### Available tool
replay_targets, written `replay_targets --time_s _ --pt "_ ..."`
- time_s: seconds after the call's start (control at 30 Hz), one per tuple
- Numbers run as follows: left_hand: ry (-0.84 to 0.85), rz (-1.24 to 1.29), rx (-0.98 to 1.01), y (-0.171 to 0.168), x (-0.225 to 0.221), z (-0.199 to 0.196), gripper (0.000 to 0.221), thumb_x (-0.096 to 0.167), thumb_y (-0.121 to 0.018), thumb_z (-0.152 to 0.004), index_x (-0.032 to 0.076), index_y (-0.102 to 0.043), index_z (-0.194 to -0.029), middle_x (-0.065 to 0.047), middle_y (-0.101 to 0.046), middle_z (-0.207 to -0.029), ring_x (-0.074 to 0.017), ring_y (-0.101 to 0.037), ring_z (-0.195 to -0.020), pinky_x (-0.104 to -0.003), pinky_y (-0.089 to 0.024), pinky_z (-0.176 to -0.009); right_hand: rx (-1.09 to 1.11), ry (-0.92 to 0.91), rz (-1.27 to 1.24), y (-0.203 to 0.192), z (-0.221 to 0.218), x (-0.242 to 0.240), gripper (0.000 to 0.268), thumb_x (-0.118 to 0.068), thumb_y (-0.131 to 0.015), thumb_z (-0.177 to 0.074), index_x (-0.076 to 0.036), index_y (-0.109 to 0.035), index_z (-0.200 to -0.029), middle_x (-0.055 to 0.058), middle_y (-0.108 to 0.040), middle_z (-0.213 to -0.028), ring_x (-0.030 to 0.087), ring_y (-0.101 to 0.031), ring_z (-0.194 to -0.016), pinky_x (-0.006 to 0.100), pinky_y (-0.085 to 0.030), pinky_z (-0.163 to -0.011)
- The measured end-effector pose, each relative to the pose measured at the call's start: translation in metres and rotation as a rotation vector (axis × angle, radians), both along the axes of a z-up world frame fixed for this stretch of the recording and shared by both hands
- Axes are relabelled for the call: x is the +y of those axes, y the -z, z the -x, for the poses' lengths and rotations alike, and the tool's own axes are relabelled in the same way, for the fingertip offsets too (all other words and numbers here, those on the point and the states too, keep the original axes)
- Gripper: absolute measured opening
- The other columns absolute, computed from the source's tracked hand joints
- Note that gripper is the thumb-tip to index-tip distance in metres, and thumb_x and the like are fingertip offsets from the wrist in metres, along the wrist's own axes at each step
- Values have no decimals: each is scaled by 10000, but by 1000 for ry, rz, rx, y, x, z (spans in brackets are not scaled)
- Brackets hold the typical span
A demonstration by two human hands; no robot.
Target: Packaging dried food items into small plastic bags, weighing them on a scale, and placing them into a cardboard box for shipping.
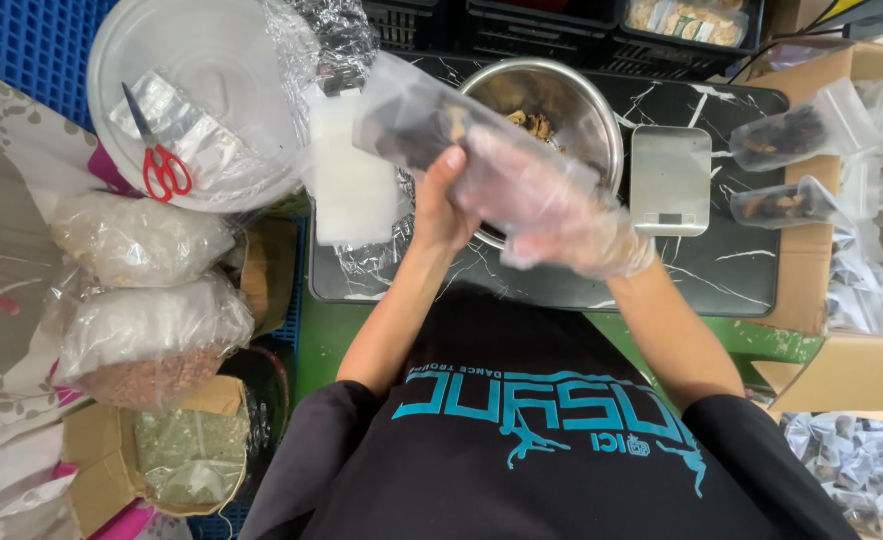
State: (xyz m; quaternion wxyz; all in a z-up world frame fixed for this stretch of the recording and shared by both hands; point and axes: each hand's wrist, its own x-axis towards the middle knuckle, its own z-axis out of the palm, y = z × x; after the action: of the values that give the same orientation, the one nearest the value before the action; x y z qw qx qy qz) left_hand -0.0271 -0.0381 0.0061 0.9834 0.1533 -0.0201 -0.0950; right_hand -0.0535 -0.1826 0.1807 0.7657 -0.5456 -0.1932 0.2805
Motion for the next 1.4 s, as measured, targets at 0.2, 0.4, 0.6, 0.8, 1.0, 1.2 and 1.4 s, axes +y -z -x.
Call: replay_targets --time_s 0.2,0.4,0.6,0.8,1.0,1.2,1.4 --pt "-119 112 130 -42 5 -26 574 369 -727 -975 -10 -538 -1362 -141 -627 -1299 -263 -612 -1224 -425 -495 -1099 -214 323 358 4 -29 -1 441 -63 -725 -1019 24 -610 -1436 196 -672 -1371 227 -675 -1246 384 -562 -1139" --pt "-111 190 241 -39 13 -32 601 415 -735 -925 42 -537 -1353 -108 -568 -1352 -263 -557 -1285 -429 -478 -1131 -711 -104 574 -1 -66 -23 516 35 -587 -940 -81 -580 -1443 130 -644 -1415 158 -720 -1000 291 -625 -866" --pt "-130 245 298 -29 19 -36 566 384 -751 -923 48 -545 -1327 -113 -571 -1335 -267 -566 -1249 -447 -484 -1116 -960 31 694 10 -80 -16 545 122 -566 -893 -172 -721 -1325 77 -721 -1374 163 -741 -902 280 -601 -729" --pt "-206 238 240 -14 19 -39 591 403 -755 -955 48 -532 -1372 -105 -562 -1365 -251 -561 -1279 -424 -479 -1156 -1211 193 717 29 -86 -5 374 -230 -849 -963 -181 -732 -1314 53 -713 -1338 217 -760 -962 300 -620 -801" --pt "-379 111 96 -7 35 -42 674 462 -737 -943 60 -503 -1431 -114 -560 -1416 -270 -550 -1330 -435 -471 -1167 -1097 217 731 16 -86 -15 384 -297 -900 -896 -190 -771 -1242 54 -745 -1314 155 -706 -743 273 -570 -630" --pt "-212 -219 3 9 76 -52 634 486 -580 -1034 27 -467 -1456 -155 -588 -1386 -305 -632 -1268 -489 -561 -1079 -1045 128 789 -4 -91 -22 383 -276 -895 -894 -149 -779 -1237 87 -739 -1313 137 -691 -730 264 -575 -647" --pt "-119 -437 -1 33 86 -47 603 438 -503 -1078 35 -421 -1518 -194 -575 -1425 -335 -659 -1191 -492 -573 -941 -1132 239 894 15 -97 -35 33 -131 -779 -1010 -102 -795 -1016 71 -781 -1103 150 -749 -848 282 -627 -720"
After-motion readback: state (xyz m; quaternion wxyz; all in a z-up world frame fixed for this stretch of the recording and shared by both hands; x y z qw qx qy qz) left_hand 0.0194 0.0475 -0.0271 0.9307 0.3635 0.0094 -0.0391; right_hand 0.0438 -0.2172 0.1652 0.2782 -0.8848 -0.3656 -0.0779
